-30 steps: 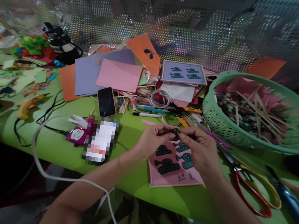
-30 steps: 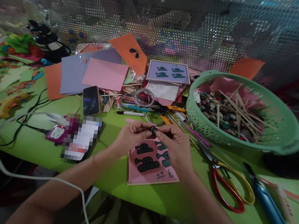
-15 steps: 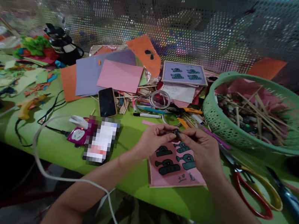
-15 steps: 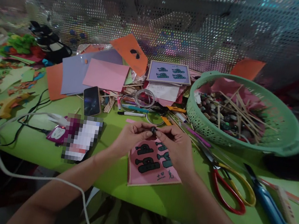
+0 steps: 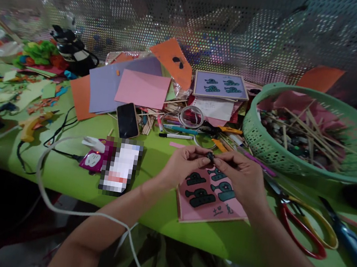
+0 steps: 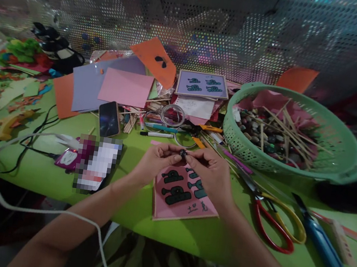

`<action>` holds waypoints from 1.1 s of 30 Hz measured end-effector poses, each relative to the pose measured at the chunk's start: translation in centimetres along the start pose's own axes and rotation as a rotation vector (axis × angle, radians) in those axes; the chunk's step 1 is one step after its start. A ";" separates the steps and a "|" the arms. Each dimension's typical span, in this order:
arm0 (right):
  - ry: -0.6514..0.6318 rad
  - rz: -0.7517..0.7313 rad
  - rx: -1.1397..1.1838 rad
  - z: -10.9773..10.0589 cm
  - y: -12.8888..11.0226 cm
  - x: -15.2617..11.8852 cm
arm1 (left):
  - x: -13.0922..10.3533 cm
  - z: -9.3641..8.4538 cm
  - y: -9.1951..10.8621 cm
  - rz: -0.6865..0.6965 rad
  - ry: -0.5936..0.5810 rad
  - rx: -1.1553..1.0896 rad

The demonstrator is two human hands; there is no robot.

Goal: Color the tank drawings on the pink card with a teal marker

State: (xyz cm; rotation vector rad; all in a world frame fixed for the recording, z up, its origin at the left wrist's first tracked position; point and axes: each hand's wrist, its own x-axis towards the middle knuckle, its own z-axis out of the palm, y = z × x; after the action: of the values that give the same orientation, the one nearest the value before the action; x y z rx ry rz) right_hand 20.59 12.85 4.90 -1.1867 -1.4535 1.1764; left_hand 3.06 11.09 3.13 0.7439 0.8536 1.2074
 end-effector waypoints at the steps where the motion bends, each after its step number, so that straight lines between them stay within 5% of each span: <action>1: -0.008 0.002 0.000 -0.1 0.0 0.0 | 0.0 0.0 0.0 -0.003 -0.004 -0.001; 33: 0.034 -0.323 -0.333 0.3 -0.4 -0.4 | 0.1 0.1 -0.2 0.001 0.019 -0.012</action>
State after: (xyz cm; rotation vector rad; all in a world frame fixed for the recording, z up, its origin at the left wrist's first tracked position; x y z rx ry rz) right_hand 20.30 12.42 5.21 -1.1275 -1.7843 0.7099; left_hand 3.24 11.10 3.02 0.7245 0.8604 1.2214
